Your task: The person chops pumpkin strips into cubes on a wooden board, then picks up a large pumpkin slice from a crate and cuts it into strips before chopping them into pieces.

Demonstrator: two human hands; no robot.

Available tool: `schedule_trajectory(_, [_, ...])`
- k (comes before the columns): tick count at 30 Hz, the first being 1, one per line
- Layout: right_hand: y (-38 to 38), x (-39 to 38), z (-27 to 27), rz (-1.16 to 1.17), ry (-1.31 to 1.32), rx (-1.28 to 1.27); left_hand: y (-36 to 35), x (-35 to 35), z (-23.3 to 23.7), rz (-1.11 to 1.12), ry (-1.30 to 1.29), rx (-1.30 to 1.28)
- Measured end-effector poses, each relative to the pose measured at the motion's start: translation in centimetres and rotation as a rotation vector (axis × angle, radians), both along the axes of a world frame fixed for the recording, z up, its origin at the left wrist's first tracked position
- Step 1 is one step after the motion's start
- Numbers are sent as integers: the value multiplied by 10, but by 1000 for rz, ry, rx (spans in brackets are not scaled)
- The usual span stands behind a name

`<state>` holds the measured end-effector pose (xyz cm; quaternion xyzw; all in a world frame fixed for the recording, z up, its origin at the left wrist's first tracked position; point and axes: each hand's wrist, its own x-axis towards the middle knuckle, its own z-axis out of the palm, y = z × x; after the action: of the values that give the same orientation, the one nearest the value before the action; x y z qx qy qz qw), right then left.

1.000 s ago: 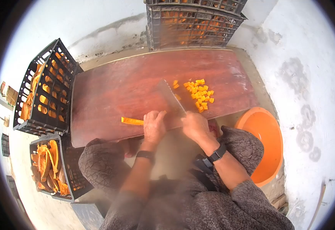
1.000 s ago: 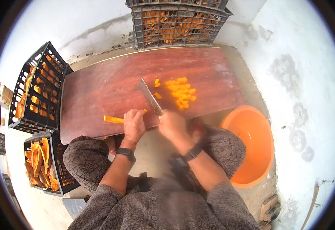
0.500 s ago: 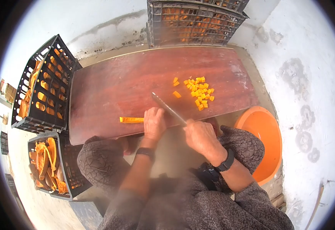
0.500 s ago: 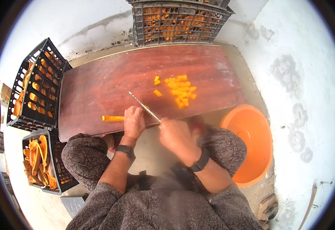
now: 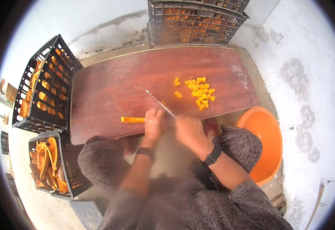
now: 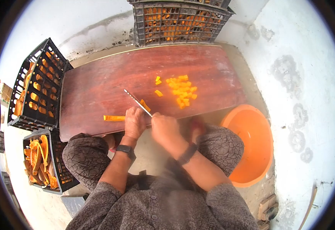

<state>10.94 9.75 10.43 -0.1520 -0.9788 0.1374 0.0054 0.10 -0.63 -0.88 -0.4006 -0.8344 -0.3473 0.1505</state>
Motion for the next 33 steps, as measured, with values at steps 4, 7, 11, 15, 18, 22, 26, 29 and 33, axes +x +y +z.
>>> schedule_trajectory(4, [10, -3, -16, -39, 62, -29, -1, 1, 5, -14, 23, 24])
schedule_trajectory(7, [15, 0, -13, -66, 118, -47, -1, 3, 11, -5, 37, 36])
schedule_trajectory(11, [13, 9, 9, -61, 137, -67, 1, 2, 8, -1, 11, 35])
schedule_trajectory(15, [11, 18, 22, -34, 41, -74, 6, 1, 8, 3, 5, 55])
schedule_trajectory(18, [10, 23, 24, -17, 12, -91, 6, 1, 7, 21, 9, 31])
schedule_trajectory(22, [10, 26, 30, -5, -27, -118, 4, 2, 10, 15, 13, 26])
schedule_trajectory(26, [10, 25, 28, -3, -52, -109, 6, 1, 9, 17, 10, 23])
schedule_trajectory(29, [4, 19, 26, -7, -46, -58, 5, 0, 9, 10, 10, 53])
schedule_trajectory(33, [2, 6, 10, -15, -109, -53, 4, -2, 6, 16, -30, 23])
